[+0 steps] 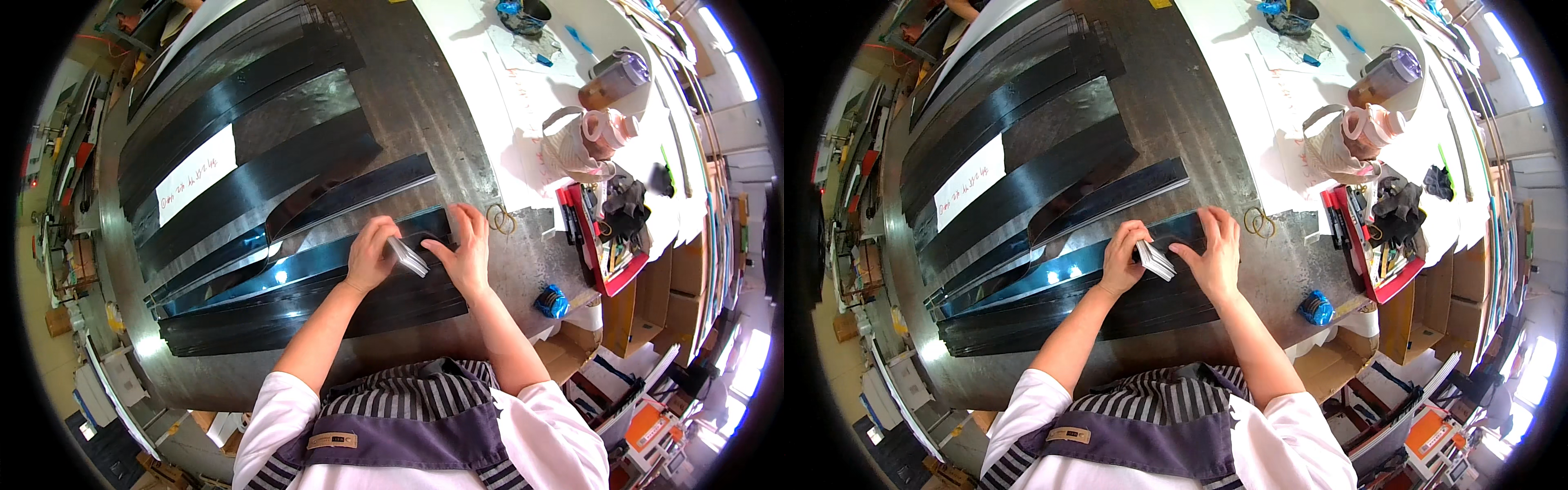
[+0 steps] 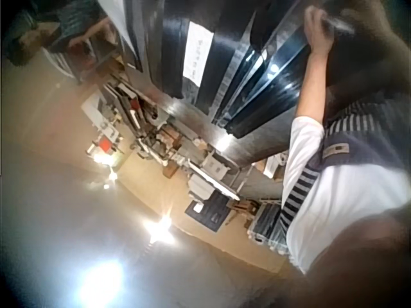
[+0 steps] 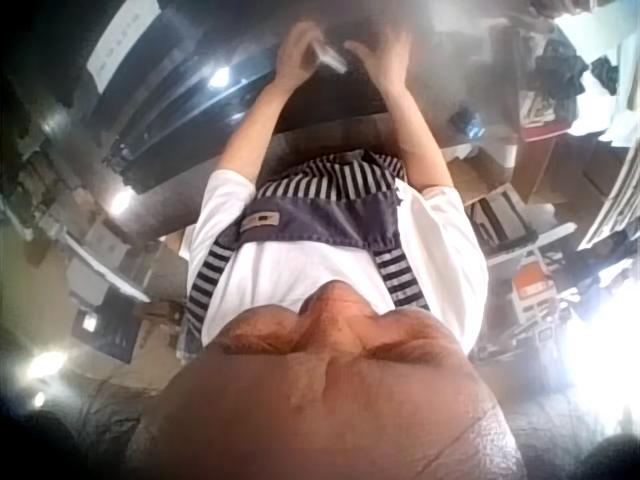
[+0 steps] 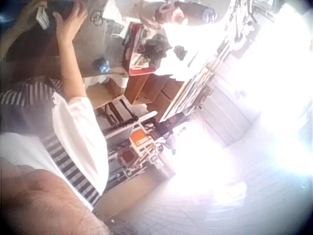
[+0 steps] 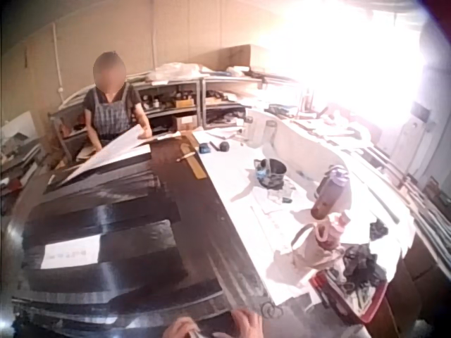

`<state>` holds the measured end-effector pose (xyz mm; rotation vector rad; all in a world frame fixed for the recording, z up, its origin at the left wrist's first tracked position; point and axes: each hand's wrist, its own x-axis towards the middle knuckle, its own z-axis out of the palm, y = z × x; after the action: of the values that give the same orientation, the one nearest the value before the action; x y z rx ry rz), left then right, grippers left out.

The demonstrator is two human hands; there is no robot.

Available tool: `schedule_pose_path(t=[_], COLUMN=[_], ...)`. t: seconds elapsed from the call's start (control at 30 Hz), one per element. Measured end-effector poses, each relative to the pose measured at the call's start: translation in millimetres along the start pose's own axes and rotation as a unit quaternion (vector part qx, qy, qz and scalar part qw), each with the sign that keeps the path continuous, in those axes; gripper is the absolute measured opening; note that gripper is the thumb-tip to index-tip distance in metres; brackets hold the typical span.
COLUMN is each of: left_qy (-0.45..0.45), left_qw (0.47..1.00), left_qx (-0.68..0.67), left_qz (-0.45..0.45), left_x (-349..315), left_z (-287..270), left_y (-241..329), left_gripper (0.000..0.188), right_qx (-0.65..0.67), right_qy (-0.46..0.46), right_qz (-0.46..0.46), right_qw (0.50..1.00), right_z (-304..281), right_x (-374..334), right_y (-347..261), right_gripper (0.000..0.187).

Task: The person applies blue tape to the edges of long, dark metal sheets on a workbench. They then place white paper strips over the taped areas and smooth them down. The person repeats this process for multiple sheets, handling them one at a time.

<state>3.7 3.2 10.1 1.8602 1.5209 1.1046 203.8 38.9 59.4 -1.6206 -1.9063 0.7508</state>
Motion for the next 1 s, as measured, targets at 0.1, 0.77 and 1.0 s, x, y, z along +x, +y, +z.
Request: schedule_pose_path(t=[0.1, 0.77, 1.0], left_qy=[-0.002, -0.124, -0.137], left_qw=[1.000, 0.969, 0.970], left_qx=[-0.002, 0.169, 0.162], left_qz=[0.001, -0.129, -0.116], left_x=[3.3, 6.6, 31.7], left_z=[-0.3, -71.9, -94.0], left_y=[3.9, 35.7, 53.1], left_gripper=[0.038, 0.073, 0.050], right_qx=[0.461, 0.631, 0.563], right_qy=[-0.201, -0.165, -0.346], right_qz=[0.113, 0.198, 0.081], right_qw=[0.857, 0.732, 0.746], right_z=[7.9, 20.6, 92.5], right_x=[-9.2, -3.5, -31.5], right_y=[28.5, -56.4, -44.7], right_gripper=[0.091, 0.018, 0.077])
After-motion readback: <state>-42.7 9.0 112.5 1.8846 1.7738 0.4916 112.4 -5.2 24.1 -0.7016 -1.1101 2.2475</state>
